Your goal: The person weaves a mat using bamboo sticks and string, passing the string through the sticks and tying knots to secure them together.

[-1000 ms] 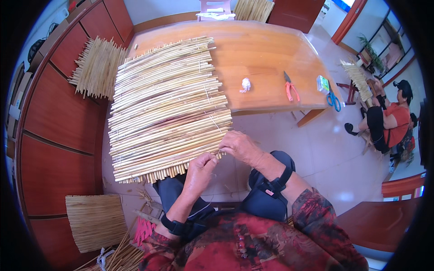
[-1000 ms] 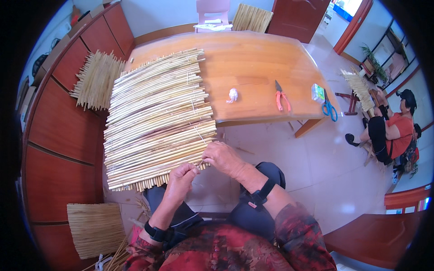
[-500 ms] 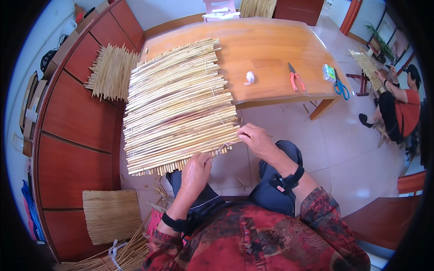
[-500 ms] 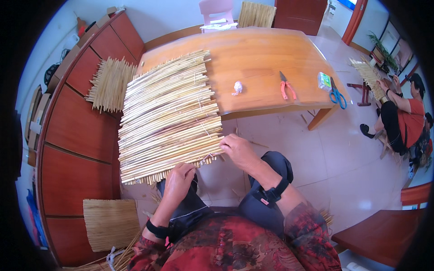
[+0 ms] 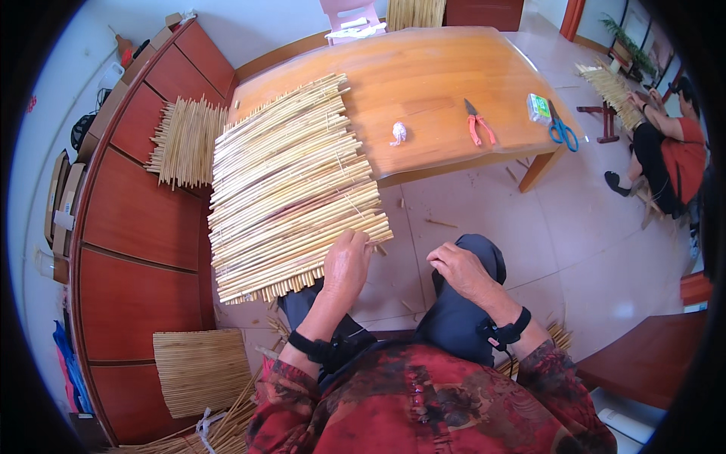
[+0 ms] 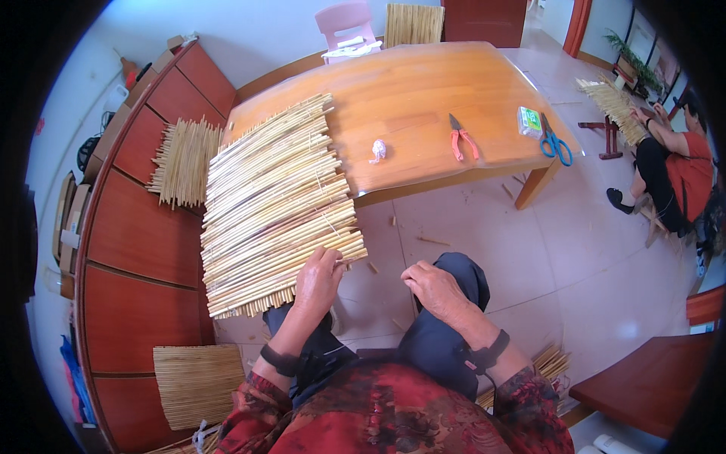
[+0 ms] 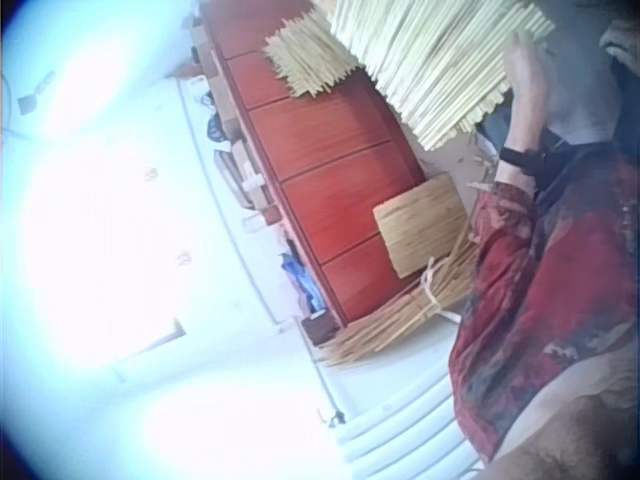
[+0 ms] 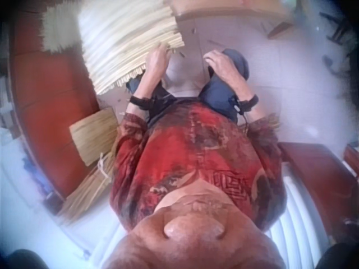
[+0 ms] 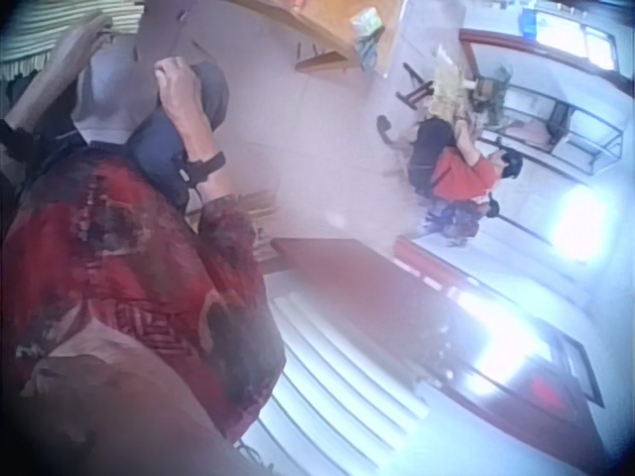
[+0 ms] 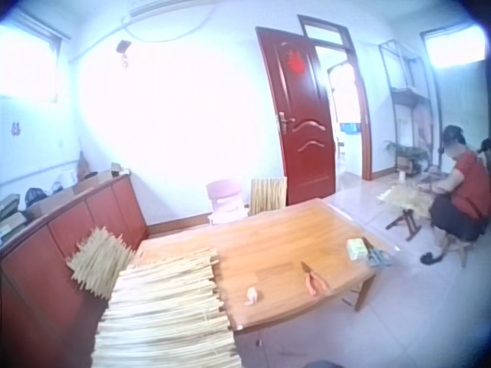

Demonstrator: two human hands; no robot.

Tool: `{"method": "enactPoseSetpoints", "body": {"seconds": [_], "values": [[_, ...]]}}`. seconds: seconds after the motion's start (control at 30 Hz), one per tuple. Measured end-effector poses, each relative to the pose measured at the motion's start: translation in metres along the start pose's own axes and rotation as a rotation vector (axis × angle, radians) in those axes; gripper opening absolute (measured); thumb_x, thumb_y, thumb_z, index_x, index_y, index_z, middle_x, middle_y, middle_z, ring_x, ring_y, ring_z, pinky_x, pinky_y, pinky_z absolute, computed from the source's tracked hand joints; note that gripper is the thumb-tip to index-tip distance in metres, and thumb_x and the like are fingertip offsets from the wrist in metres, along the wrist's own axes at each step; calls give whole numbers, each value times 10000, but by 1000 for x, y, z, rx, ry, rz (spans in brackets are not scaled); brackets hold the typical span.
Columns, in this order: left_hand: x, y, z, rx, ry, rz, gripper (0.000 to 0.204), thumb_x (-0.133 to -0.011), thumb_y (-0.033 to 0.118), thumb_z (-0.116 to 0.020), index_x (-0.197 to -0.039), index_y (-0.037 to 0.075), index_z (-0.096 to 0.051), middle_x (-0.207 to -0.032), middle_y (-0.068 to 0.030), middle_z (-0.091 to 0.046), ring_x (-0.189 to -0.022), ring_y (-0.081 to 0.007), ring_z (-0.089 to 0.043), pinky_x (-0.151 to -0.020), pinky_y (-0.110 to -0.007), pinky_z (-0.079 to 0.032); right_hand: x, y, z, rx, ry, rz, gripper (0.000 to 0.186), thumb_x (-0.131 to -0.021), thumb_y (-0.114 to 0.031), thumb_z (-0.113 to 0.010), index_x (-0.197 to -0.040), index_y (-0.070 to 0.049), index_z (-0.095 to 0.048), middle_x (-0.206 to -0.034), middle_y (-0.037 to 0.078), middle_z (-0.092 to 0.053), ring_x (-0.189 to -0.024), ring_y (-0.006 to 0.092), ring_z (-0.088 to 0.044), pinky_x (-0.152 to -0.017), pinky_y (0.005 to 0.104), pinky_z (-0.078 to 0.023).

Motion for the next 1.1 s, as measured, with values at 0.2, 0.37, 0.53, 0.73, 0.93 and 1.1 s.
{"method": "enactPoseSetpoints", "body": {"seconds": [0.2,0.37,0.53,0.73,0.93,1.1], "values": [[-1,-20,-12,46,-34,53,94,-759,101,-604,-797,34,-550,-781,-140,-546,-718,-338,-555,-623,-405,-447,-2,-4,2,-29,5,17,83,-802,-97,-563,-866,-46,-579,-823,129,-563,-775,321,-570,-681,379,-462],[0,-23,-10,171,1,91,70,-780,77,-576,-761,14,-551,-719,-124,-563,-632,-280,-574,-581,-357,-447,-4,-4,-26,-140,-72,-7,145,-795,-112,-576,-916,-32,-582,-866,139,-592,-822,315,-583,-720,362,-466],[13,-42,-5,751,15,391,59,-810,66,-566,-783,14,-555,-729,-54,-578,-635,-125,-558,-562,-251,-443,-17,-8,-80,-427,-204,-113,359,-779,-208,-614,-1066,-1,-558,-1068,179,-574,-1007,282,-556,-861,343,-424],[53,-58,15,1180,214,484,138,-882,135,-524,-841,12,-573,-783,-63,-603,-679,-102,-557,-595,-203,-436,-37,-12,-143,-628,-307,-174,434,-789,-263,-624,-1078,48,-536,-977,152,-614,-938,233,-583,-837,319,-441],[98,-85,14,1045,163,529,184,-888,163,-515,-840,6,-600,-813,-67,-619,-737,-110,-569,-616,-224,-441,-16,-36,-165,-1016,-601,-379,235,-867,-191,-562,-982,14,-556,-837,72,-601,-670,115,-571,-664,256,-491],[136,-101,-33,1231,-49,795,155,-879,149,-532,-916,8,-587,-912,-80,-619,-826,-139,-586,-684,-248,-474,-1,-45,-137,-1125,-587,-493,187,-882,-185,-536,-932,-6,-556,-777,36,-579,-541,58,-510,-519,235,-475]]}}
Point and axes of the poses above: each hand's wrist, its own x-axis away from the middle knuckle, its own z-axis out of the back of the hand, y = z × x, the point moved 9 cm from there along -x, towards the middle knuckle
